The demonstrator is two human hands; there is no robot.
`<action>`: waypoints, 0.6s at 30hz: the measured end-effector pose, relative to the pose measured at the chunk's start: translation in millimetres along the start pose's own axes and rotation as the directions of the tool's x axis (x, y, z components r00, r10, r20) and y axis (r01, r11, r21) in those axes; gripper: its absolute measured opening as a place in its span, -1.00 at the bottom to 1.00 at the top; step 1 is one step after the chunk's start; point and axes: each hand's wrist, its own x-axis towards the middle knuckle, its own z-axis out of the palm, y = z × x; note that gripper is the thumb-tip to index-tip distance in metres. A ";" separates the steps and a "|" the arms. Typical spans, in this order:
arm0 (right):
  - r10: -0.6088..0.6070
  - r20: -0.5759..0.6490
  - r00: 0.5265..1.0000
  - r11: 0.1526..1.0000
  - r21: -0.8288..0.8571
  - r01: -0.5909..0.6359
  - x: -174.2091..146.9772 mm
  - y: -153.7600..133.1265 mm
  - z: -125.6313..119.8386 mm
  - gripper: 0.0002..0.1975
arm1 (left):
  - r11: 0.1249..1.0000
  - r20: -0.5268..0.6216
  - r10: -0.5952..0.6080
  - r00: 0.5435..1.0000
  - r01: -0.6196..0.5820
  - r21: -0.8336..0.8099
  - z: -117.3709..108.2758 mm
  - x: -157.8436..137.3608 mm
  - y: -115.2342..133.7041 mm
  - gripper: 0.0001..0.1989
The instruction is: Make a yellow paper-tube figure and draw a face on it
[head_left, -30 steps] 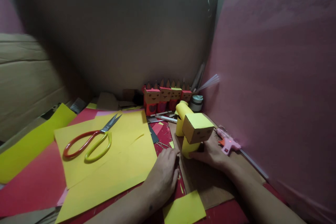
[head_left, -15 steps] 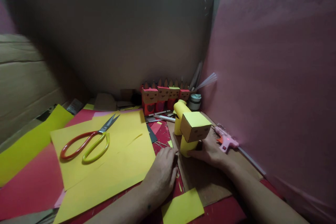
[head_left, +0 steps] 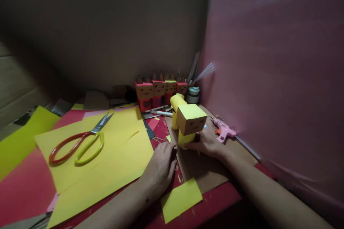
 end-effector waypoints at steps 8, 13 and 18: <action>-0.001 0.015 1.000 0.995 0.095 0.000 0.8 -0.2 0.7 -0.20 | 1.000 0.028 -0.015 0.999 0.015 0.015 -7.7 3.2 6.4 -0.65; 0.008 0.035 0.999 0.998 0.068 -0.010 2.1 2.3 0.9 -0.37 | 0.999 0.023 -0.036 0.999 0.036 -0.014 -19.5 8.2 13.0 -0.72; 0.040 0.066 0.997 0.997 0.069 -0.045 2.2 1.3 -2.0 -0.37 | 0.974 0.232 -0.178 0.956 0.204 -0.095 -59.6 18.0 42.7 -0.84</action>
